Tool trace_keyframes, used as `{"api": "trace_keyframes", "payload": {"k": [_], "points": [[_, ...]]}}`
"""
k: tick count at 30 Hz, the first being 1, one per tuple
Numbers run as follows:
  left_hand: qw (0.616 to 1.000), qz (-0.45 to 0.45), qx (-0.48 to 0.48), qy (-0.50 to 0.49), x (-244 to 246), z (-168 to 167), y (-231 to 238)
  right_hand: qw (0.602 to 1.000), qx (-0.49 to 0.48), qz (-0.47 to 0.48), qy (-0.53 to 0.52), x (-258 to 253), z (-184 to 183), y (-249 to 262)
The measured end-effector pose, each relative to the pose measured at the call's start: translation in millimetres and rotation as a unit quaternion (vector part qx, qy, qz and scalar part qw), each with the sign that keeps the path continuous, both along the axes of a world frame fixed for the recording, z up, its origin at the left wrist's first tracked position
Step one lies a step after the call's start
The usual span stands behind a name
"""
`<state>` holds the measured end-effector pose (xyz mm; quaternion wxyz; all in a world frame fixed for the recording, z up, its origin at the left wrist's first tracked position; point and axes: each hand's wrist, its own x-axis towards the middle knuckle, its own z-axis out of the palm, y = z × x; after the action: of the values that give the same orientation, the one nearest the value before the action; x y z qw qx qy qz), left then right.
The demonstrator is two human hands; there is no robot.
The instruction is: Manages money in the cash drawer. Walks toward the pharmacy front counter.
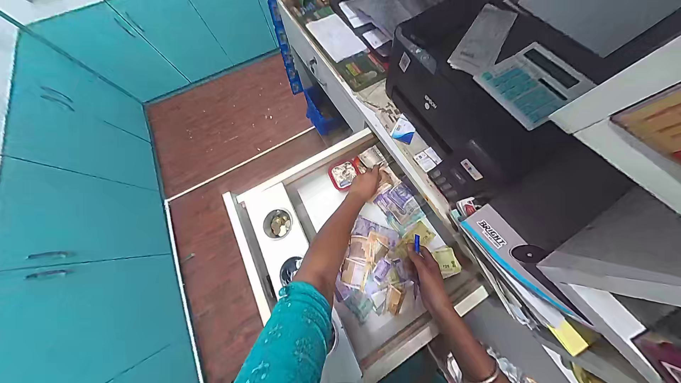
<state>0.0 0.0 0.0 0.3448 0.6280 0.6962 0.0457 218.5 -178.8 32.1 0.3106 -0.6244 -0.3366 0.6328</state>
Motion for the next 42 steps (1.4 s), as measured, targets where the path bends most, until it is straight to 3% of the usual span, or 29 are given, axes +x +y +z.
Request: {"api": "trace_keyframes", "payload": {"k": [4, 8, 11, 13, 14, 17, 20, 26, 30, 32, 34, 36, 37, 39, 41, 42], "points": [[0.992, -0.022, 0.124, 0.002, -16.4, -7.2, -2.3, 0.997, 0.022, 0.064, -0.025, 6.4, 3.2, 13.1], [0.973, 0.042, 0.215, -0.068, -35.3, 11.4, -52.5, 0.967, 0.052, 0.224, -0.111, 3.4, -7.8, 41.5], [0.965, 0.117, 0.2, -0.126, -40.7, 29.2, -130.5, 0.865, 0.048, 0.414, -0.278, -3.8, -18.2, 64.6], [0.967, 0.138, 0.166, -0.136, -36.9, 37.4, -190.2, 0.8, 0.015, 0.488, -0.35, -15.2, -12.5, 68.9], [0.972, 0.135, 0.142, -0.132, -33.5, 40.7, -218.7, 0.785, 0.01, 0.501, -0.364, -20.3, -11.1, 68.1], [0.996, 0.017, 0.057, -0.07, -18.9, 45.2, -288.1, 0.768, -0.004, 0.525, -0.367, -28.7, -11.6, 63.1], [0.992, -0.111, 0.043, 0.032, -7.3, 39.6, -320.1, 0.765, 0.013, 0.561, -0.315, -24.8, -22.2, 55.5], [0.989, -0.132, 0.017, 0.069, -5.4, 41.2, -322.0, 0.754, 0.07, 0.556, -0.344, -28.7, -16.3, 28.2], [0.99, -0.127, -0.003, 0.063, -7.5, 46.3, -324.5, 0.749, 0.087, 0.588, -0.293, -40.5, -10.0, 1.5], [0.99, -0.125, -0.012, 0.066, -9.5, 45.4, -327.0, 0.687, 0.066, 0.678, -0.252, -53.7, -11.3, -19.7], [0.989, -0.128, -0.024, 0.075, -11.5, 45.2, -327.8, 0.588, 0.108, 0.763, -0.246, -65.1, -22.7, -46.1], [0.992, -0.113, -0.018, 0.047, -13.3, 47.8, -332.3, 0.54, 0.154, 0.786, -0.259, -70.0, -30.2, -62.1], [0.996, -0.077, 0.032, 0.011, -12.4, 49.7, -340.1, 0.547, 0.154, 0.779, -0.264, -70.2, -28.8, -64.2], [0.986, 0.071, 0.104, -0.106, 0.3, 65.7, -358.2, 0.609, 0.112, 0.742, -0.258, -64.8, -10.6, -58.9], [0.929, 0.258, 0.026, -0.263, 20.0, 91.7, -373.0, 0.685, 0.082, 0.69, -0.218, -49.2, 21.9, -51.7], [0.87, 0.333, -0.059, -0.358, 28.7, 100.5, -378.7, 0.708, 0.086, 0.671, -0.203, -39.2, 39.3, -52.0]]}}
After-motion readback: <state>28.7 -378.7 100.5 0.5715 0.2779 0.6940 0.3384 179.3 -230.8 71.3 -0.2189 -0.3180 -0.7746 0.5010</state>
